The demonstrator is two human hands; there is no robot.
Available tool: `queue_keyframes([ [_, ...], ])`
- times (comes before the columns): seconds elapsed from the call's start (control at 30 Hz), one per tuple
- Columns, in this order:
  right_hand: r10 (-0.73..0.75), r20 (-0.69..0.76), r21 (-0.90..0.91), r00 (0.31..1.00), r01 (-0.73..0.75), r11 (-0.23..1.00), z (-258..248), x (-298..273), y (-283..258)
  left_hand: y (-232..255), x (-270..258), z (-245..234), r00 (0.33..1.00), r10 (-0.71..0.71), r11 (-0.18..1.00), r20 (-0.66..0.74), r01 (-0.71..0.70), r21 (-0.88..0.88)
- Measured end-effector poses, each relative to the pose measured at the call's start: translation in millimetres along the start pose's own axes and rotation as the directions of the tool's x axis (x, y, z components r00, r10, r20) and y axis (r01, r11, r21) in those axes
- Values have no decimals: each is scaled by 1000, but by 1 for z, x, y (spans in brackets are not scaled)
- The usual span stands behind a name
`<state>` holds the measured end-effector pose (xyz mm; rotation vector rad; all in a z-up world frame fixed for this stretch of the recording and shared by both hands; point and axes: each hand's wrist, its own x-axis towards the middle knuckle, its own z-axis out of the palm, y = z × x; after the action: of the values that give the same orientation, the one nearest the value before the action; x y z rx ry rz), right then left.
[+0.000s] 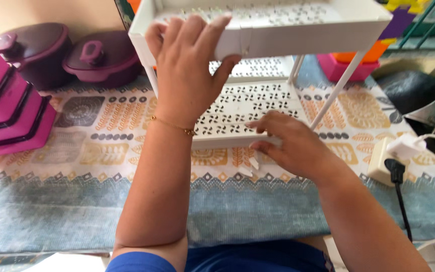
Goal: The person disassembles a white plastic three-tiered storage rack by removing the vertical support poles and trays, then reassembles it by inserting the poles back into the tray slots and securing the trays in place.
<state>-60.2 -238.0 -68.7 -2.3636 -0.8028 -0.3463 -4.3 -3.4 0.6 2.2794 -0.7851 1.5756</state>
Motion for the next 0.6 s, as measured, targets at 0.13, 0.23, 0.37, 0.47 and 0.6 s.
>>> queue_keyframes([
  [0.13, -302, -360, -212, 883, 238, 948, -31, 25, -21, -1, 0, 4, 999, -4, 1000, -42, 3, -20],
  [0.23, -485, -449, -419, 750, 303, 856, -50, 55, -28, 0, -1, 4, 999, -8, 999, -47, 7, -37],
  [0.37, -526, -424, -477, 737, 311, 822, -53, 89, -29, 3, 0, 4, 998, -22, 999, -55, 20, -28],
  [0.47, -548, -404, -507, 732, 319, 800, -45, 97, -26, 3, 1, 6, 998, -34, 999, -54, 33, -20],
  [0.6, -544, -447, -525, 711, 284, 802, -37, 99, -19, 2, -1, 8, 996, -20, 1000, -84, 19, -14],
])
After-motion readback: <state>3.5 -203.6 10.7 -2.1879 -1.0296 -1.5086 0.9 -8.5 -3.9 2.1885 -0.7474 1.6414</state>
